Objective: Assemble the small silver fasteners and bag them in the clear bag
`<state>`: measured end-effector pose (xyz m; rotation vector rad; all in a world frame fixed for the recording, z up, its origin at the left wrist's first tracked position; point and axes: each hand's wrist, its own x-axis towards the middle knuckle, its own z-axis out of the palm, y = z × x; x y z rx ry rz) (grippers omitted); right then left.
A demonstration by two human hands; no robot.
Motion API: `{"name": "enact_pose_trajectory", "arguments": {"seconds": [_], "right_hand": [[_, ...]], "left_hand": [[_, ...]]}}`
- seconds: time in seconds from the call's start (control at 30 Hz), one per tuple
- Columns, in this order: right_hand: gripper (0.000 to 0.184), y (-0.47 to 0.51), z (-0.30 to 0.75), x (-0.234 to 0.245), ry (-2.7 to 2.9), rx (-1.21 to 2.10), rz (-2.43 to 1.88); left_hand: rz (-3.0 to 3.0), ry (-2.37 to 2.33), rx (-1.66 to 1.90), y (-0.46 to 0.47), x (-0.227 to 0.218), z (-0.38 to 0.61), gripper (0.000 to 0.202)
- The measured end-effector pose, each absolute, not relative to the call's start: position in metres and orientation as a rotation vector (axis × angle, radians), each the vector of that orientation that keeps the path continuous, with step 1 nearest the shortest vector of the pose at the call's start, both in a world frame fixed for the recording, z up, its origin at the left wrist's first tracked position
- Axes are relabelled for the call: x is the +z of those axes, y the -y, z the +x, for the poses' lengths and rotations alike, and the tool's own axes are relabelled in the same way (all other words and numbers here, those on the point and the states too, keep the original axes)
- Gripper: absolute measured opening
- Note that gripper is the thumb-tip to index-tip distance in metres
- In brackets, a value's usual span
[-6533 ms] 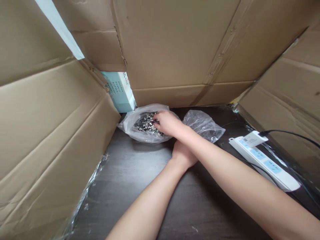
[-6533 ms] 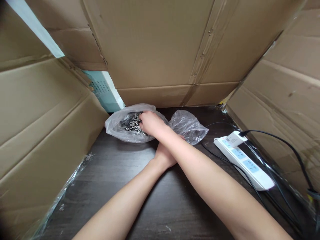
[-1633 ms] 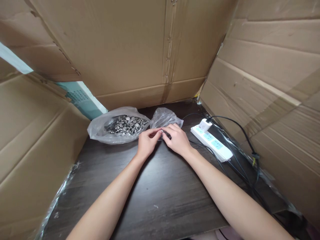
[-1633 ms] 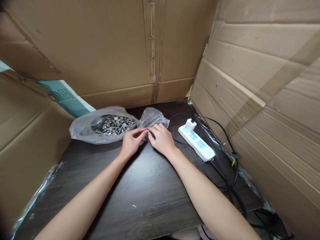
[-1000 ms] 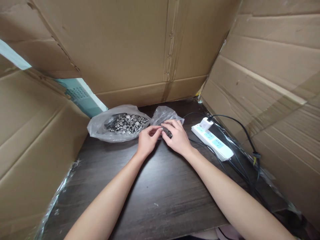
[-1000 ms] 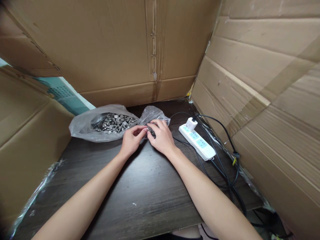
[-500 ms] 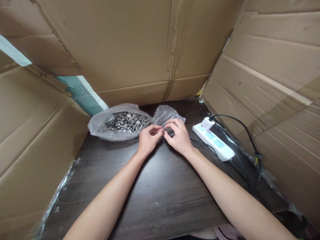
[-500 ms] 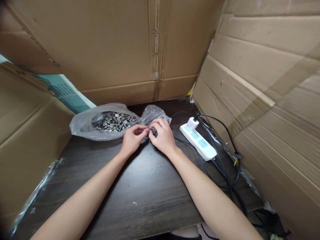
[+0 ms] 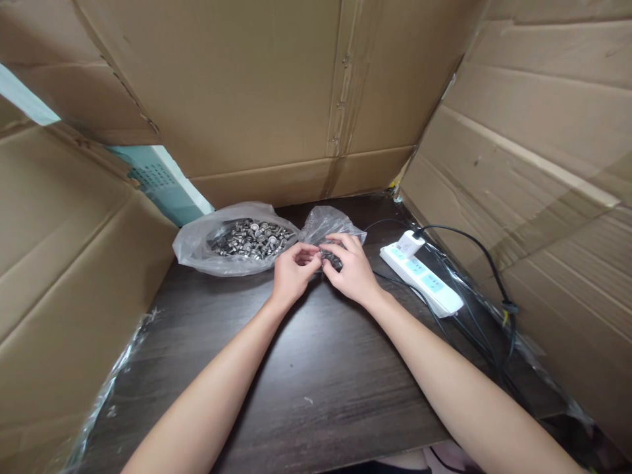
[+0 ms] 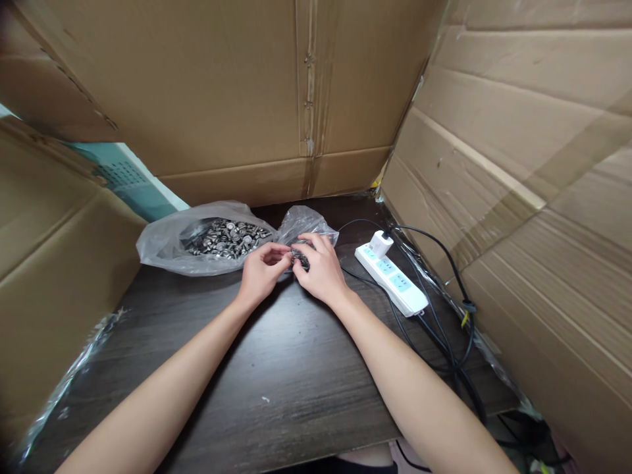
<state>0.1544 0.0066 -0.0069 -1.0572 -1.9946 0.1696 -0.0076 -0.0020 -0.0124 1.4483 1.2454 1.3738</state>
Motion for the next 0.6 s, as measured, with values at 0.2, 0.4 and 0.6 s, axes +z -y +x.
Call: {"name": "enact_pose_trajectory", "arguments": {"seconds": [0.2,0.4,0.6], "right_hand": [[0.024,-0.0058,0.1549,-0.0058,1.897,0.126,-1.021],[0.03,-0.0044,0.1549,-0.0059,1.963,0.172,-1.021],[0.046,-0.0022,0.1527,-0.0058,1.983,0.172,-1.042]], "left_hand": [[1.432,-1.262,1.393,0.0029,-0.0109,-0.0073,0.02],[1.401,-1.282,1.433,0.0023,-0.0119,-0.0065,0.018],[1.382,-1.29,1.464,0.002,-0.0119,-0.0058,0.018]]}}
